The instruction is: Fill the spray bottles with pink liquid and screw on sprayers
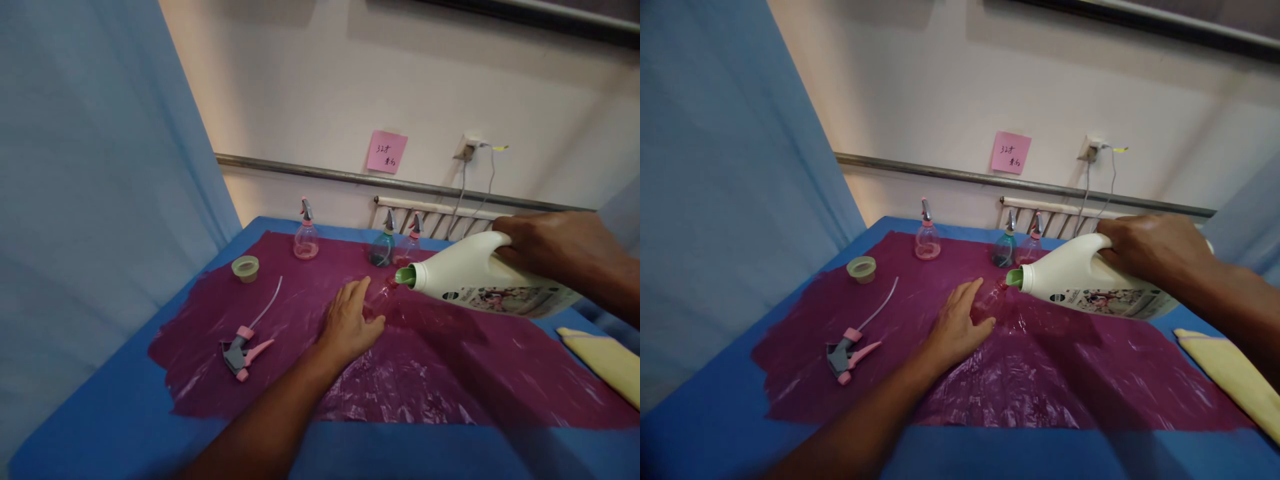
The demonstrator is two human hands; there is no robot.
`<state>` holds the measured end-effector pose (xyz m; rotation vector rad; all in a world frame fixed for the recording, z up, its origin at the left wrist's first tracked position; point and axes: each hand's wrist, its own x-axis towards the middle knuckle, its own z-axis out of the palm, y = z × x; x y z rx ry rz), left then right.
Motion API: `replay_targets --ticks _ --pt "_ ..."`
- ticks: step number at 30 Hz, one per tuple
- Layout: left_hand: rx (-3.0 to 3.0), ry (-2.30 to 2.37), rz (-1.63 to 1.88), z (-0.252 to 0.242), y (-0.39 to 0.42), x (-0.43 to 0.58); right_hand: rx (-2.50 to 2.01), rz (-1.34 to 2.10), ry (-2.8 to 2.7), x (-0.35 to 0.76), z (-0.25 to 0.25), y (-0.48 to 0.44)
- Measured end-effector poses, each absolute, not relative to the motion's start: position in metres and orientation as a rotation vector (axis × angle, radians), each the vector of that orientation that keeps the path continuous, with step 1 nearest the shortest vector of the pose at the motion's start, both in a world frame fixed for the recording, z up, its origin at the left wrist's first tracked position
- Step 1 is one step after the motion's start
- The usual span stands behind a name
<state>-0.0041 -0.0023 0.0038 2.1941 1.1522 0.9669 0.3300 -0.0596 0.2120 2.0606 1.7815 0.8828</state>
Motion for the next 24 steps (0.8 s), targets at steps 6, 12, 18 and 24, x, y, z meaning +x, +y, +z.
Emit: replay_targets --ticks 6,12,18,24 --pt "2.201 1.157 0.959 0.0042 -0.0021 -0.0043 2.042 0.922 1.805 0.3345 0.21 -0.0589" --pt "2.203 1.158 0.959 0.0043 -0.0024 -0.0039 2.05 0.94 1.818 0.3355 0.2091 -0.0596" --pt "2.198 1.152 0.969 0.0045 -0.003 -0.004 2.058 0.913 1.825 0.3318 0.2128 -0.0587" --pt "2.202 1.15 0.971 0.0038 -0.0022 -0.0037 2.085 0.9 1.809 0.3334 0.2119 -0.058"
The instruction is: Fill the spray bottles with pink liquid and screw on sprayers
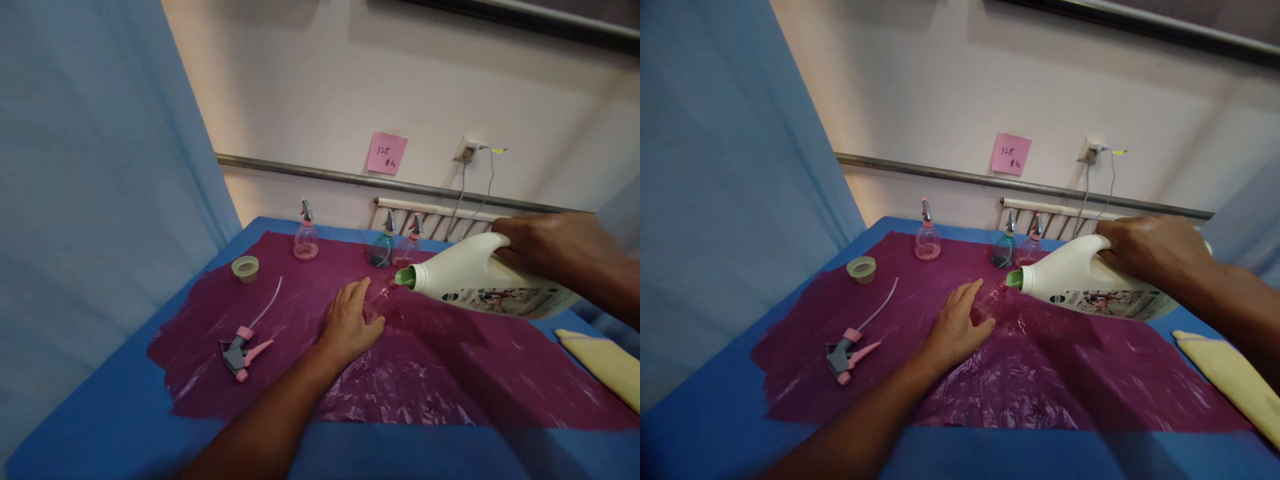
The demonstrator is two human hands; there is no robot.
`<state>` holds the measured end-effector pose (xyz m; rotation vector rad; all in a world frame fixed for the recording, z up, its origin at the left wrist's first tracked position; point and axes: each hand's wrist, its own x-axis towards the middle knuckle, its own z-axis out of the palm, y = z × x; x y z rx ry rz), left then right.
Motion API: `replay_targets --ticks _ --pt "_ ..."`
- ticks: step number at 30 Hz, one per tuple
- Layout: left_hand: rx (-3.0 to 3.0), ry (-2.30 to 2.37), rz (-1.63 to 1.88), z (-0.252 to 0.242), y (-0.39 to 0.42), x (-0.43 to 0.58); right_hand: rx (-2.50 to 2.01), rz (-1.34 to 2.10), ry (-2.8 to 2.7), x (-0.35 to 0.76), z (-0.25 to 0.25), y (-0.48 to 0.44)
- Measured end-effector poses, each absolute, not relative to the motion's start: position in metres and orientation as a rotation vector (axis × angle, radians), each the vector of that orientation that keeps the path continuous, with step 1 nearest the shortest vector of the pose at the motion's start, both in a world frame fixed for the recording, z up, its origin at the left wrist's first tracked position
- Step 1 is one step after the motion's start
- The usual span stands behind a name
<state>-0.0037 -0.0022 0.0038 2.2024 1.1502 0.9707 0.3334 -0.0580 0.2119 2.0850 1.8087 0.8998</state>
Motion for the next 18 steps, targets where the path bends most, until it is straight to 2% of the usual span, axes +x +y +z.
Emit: replay_targets --ticks 18 --pt "2.215 1.153 0.967 0.0037 -0.0025 -0.0033 2.069 0.885 1.82 0.3308 0.2142 -0.059"
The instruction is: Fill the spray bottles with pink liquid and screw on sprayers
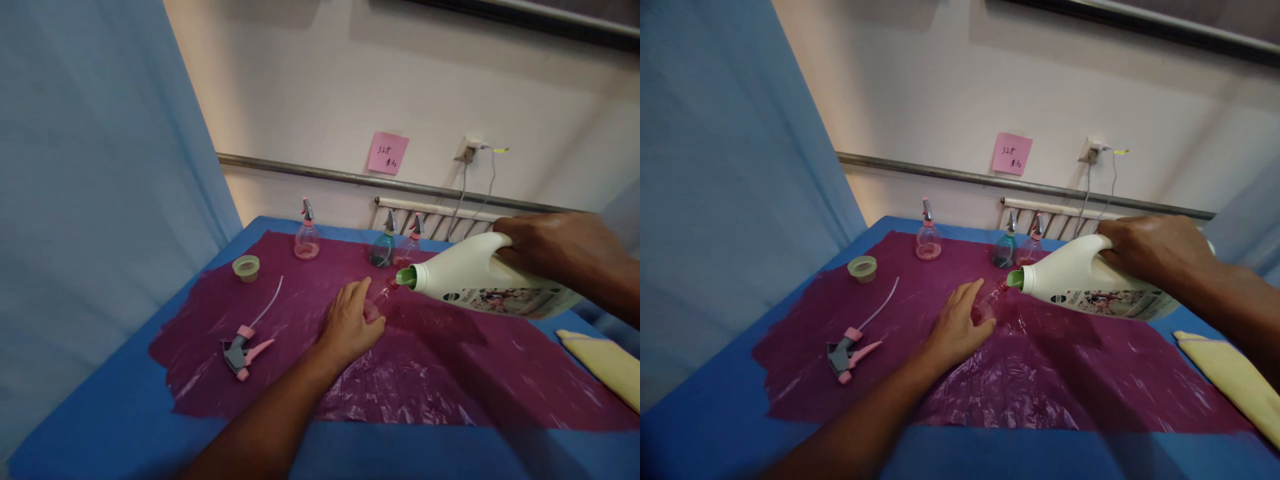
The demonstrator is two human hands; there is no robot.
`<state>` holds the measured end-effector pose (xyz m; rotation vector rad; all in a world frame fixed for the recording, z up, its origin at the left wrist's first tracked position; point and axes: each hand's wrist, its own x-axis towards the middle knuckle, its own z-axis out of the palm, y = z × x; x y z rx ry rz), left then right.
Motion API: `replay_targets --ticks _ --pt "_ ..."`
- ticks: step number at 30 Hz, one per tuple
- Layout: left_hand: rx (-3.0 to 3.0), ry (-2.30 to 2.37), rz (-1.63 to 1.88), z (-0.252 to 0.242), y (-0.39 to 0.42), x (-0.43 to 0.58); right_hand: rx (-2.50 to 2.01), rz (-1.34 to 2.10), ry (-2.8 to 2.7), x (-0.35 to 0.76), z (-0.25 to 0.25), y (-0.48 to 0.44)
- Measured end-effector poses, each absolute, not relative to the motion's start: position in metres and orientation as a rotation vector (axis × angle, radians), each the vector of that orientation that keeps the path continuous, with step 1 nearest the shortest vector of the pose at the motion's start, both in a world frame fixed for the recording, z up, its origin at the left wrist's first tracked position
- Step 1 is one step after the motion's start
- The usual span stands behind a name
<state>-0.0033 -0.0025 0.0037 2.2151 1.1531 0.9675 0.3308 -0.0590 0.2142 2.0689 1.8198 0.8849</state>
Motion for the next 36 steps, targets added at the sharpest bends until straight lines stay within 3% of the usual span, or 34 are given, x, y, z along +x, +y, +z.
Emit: replay_targets --ticks 36 --pt "2.198 1.175 0.924 0.007 -0.005 -0.003 2.031 0.951 1.83 0.338 0.21 -0.058"
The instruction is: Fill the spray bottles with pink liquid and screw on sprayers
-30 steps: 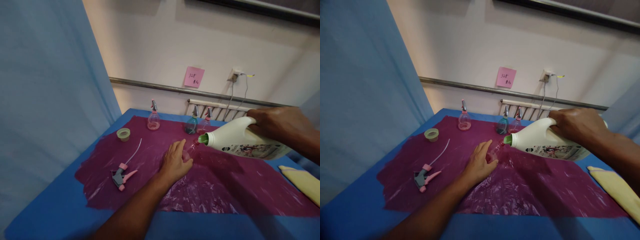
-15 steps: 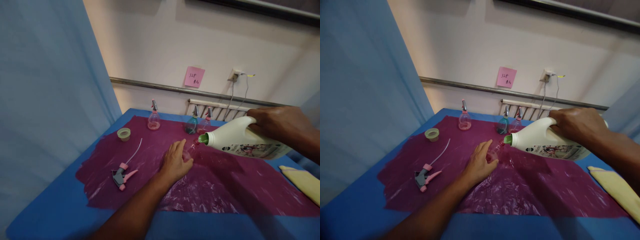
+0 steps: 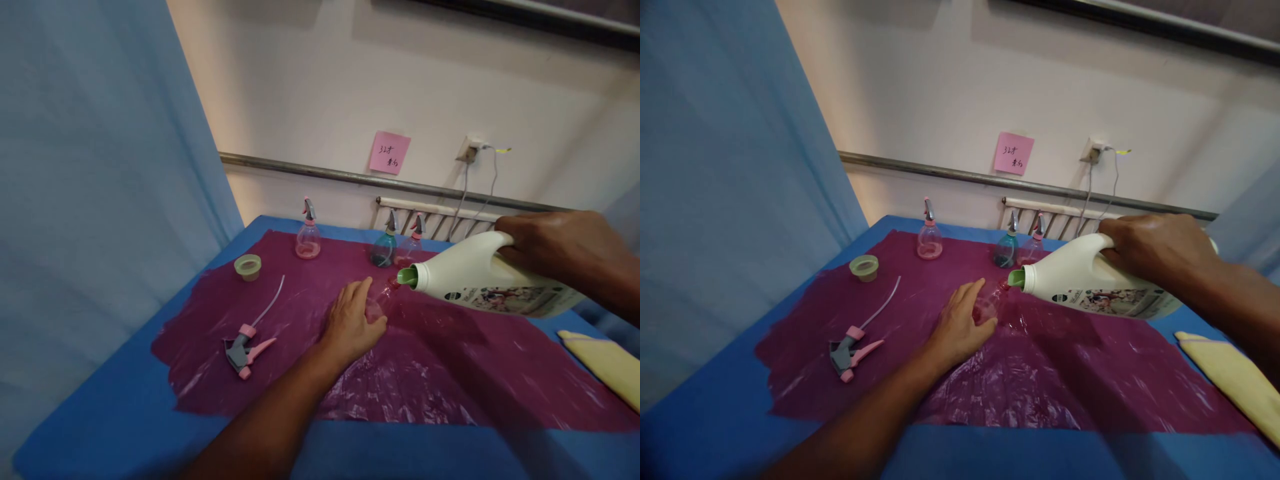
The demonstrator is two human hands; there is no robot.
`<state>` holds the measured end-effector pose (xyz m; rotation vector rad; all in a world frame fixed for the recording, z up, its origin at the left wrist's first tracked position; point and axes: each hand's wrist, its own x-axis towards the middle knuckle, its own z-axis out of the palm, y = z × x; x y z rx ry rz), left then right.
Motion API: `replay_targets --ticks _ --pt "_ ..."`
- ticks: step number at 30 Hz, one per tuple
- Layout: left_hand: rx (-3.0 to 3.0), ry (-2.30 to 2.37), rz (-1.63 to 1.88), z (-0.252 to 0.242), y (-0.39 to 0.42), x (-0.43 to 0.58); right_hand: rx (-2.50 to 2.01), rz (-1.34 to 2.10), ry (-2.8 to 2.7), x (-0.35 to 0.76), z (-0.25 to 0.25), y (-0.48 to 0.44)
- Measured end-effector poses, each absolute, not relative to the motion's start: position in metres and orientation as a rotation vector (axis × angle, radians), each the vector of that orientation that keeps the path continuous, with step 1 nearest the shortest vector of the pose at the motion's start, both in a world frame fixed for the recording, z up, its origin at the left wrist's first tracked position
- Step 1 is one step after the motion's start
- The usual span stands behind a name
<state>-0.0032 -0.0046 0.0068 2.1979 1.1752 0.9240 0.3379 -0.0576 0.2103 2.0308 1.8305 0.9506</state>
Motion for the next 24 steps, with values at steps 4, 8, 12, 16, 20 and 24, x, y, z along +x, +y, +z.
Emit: replay_targets --ticks 4,8,12,16,20,24 --pt "2.194 1.167 0.933 0.0067 -0.0047 -0.0036 2.059 0.943 1.84 0.339 0.2102 -0.0567" --pt "2.205 1.171 0.924 0.0067 -0.004 -0.0036 2.074 0.949 1.864 0.3404 0.2094 -0.0557" --pt "2.197 1.177 0.921 0.0062 -0.0035 -0.0033 2.071 0.93 1.83 0.3382 0.2105 -0.0567" --pt "2.202 1.175 0.929 0.0044 -0.0031 -0.0036 2.072 0.932 1.803 0.3335 0.2122 -0.0569" --pt "2.204 1.182 0.916 0.0038 -0.003 -0.0034 2.093 0.911 1.783 0.3313 0.213 -0.0559" --pt "2.201 1.189 0.911 0.0047 -0.0034 -0.003 2.082 0.911 1.787 0.3305 0.2137 -0.0562"
